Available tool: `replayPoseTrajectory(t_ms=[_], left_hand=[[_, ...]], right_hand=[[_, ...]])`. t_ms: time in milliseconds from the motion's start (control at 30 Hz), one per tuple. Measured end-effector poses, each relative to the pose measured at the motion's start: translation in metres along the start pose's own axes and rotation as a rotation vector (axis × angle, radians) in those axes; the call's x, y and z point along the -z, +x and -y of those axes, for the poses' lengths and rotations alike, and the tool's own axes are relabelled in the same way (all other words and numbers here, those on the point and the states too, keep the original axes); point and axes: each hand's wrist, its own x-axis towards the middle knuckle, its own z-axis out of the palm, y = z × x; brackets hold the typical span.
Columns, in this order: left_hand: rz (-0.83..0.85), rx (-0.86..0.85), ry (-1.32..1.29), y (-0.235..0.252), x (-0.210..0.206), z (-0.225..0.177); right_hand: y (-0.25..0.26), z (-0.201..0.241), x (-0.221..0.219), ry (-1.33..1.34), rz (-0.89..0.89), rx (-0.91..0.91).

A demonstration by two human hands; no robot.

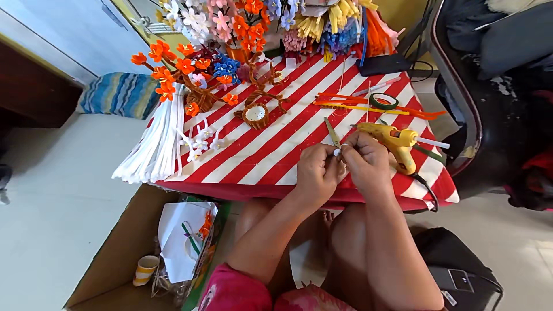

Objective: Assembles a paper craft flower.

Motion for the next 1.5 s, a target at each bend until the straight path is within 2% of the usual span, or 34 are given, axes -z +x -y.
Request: replayPoseTrajectory(t_ms=[167, 300, 567, 800, 1000, 1200, 1400, 1500], left_hand=[[0.086, 0.345, -0.446, 0.009, 0.014, -0.004], [0.054, 0.467, -0.640, 0.014, 0.016, -0.003], [0.056, 0.517, -0.722, 0.013, 0.015, -0.006], [-0.039, 0.602, -0.820, 0.011, 0.009, -0.011], [-0.115, 0.622, -0.919, 0.015, 0.012, -0.011], [-0.024, 0.574, -0.996, 0.016, 0.020, -0.006], [0.116, 0.518, -0.859, 0.021, 0.032, 0.000], [0.147, 0.530, -0.920, 0.021, 0.032, 0.001]], right_hand=[[0.007, -0.012, 0.021, 0.206, 0.161, 0.012], [0.008, -0.012, 0.023, 0.218, 0.177, -0.012], [0.004, -0.010, 0.008, 0.177, 0.119, -0.004], [0.002, -0.005, 0.000, 0.168, 0.093, -0.016], [0.001, -0.009, -0.008, 0.135, 0.200, -0.015], [-0.003, -0.003, -0.008, 0.323, 0.197, -0.023], [-0.001, -0.001, 0.008, 0.454, 0.289, -0.054], [0.000, -0.006, 0.012, 0.594, 0.353, -0.068]])
